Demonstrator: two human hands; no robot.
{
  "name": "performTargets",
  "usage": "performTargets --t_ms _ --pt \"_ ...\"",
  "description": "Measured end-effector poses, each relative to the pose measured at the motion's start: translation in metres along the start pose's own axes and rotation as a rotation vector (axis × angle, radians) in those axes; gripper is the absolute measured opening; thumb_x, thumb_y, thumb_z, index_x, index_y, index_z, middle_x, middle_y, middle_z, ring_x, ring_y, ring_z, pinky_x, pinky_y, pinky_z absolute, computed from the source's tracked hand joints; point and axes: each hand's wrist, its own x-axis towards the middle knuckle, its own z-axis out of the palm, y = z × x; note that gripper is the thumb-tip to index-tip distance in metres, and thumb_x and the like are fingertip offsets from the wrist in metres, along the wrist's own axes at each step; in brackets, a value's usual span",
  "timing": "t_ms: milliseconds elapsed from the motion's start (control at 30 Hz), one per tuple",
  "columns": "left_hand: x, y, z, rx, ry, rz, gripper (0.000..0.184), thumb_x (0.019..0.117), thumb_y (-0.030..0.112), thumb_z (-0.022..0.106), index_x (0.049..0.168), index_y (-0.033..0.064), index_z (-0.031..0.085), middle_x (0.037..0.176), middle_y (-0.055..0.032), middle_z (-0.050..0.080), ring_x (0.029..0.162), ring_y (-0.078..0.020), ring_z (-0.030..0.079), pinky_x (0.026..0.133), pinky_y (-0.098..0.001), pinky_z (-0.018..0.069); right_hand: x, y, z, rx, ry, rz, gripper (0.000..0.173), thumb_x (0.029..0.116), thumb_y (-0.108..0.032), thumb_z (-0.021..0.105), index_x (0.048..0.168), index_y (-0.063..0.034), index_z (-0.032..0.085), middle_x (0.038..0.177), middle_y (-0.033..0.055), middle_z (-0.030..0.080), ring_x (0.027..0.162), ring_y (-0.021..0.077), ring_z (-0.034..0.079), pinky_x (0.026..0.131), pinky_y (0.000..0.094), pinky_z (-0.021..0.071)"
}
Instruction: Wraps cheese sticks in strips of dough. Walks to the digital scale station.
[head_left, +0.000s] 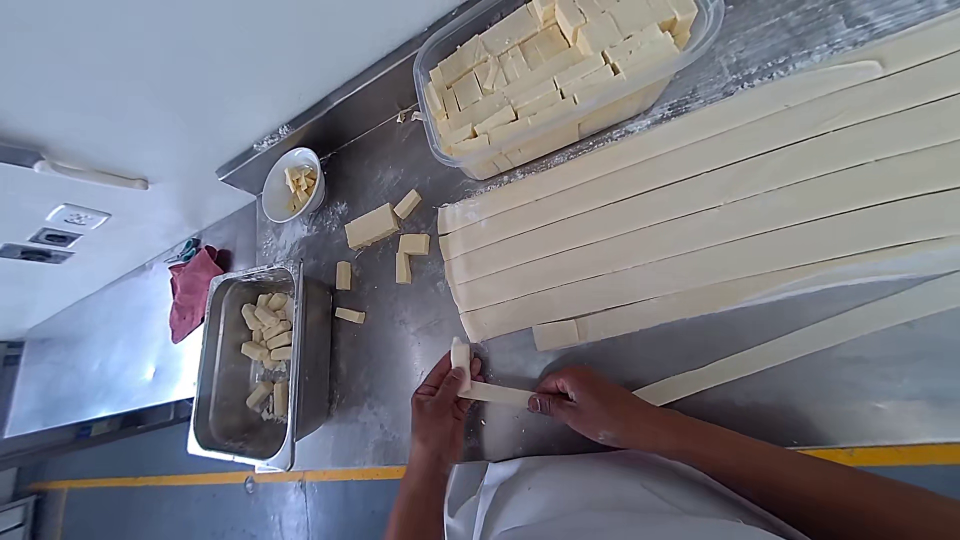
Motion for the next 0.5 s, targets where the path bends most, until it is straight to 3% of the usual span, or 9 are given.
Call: performTargets --t_ms 67,133,233,333,400,500 --pt "0.008 0.010 -0.011 -0.175 -0.029 -0.151 0.027 0.1073 0.001 0.038 0.125 -0.0055 0.057 0.103 -0.0146 0.076 0.089 -0.0194 0.076 0.079 -0.0306 0.0626 0.002 -0.003 -0.008 0.051 0.028 0.015 0.035 0.1082 -0.033 0.052 0.101 -0.0044 0.071 0.072 -0.0011 0.051 0.061 0.0063 0.044 0.059 0.0257 0.0375" --pt "0.011 0.010 -0.015 -0.043 -0.010 -0.092 0.027 0.1030 -0.006 0.045 0.126 -0.0078 0.059 0.103 -0.0151 0.075 0.089 -0.0182 0.075 0.078 -0.0289 0.0621 0.004 -0.009 -0.015 0.070 0.045 0.043 0.033 0.1088 -0.030 0.051 0.102 -0.0050 0.072 0.072 -0.0020 0.052 0.061 0.0046 0.043 0.058 0.0232 0.0365" --pt "0.012 -0.009 -0.014 0.639 0.062 0.355 0.037 0.0927 -0.001 0.067 0.128 -0.0096 0.064 0.110 -0.0165 0.075 0.093 -0.0152 0.074 0.086 -0.0284 0.0589 0.009 -0.014 -0.015 0.061 0.037 0.062 0.033 0.1090 -0.030 0.051 0.100 -0.0059 0.072 0.070 -0.0034 0.051 0.058 0.0034 0.042 0.056 0.0219 0.0354" --pt "0.014 -0.042 -0.013 1.072 0.060 0.879 0.029 0.0903 -0.002 0.064 0.117 -0.0125 0.070 0.120 -0.0272 0.070 0.111 -0.0399 0.071 0.096 -0.0502 0.0570 0.015 -0.017 -0.011 0.065 -0.003 0.078 0.033 0.1091 -0.030 0.051 0.103 -0.0052 0.071 0.071 -0.0036 0.050 0.058 0.0029 0.042 0.055 0.0215 0.0352" --pt "0.010 -0.061 -0.011 1.100 0.014 1.026 0.026 0.0916 -0.003 0.059 0.112 -0.0132 0.071 0.121 -0.0307 0.068 0.117 -0.0494 0.065 0.100 -0.0528 0.0538 0.016 -0.021 -0.012 0.077 -0.050 0.107 0.032 0.1094 -0.029 0.050 0.105 -0.0046 0.070 0.073 -0.0036 0.050 0.058 0.0029 0.042 0.056 0.0207 0.0349" --pt "0.002 -0.065 -0.012 1.024 -0.079 1.006 0.028 0.0934 0.000 0.056 0.112 -0.0127 0.072 0.124 -0.0307 0.067 0.120 -0.0478 0.064 0.104 -0.0487 0.0522 0.014 -0.022 -0.016 0.068 -0.128 0.151 0.031 0.1097 -0.028 0.050 0.105 -0.0043 0.069 0.073 -0.0040 0.050 0.058 0.0021 0.042 0.055 0.0200 0.0345"
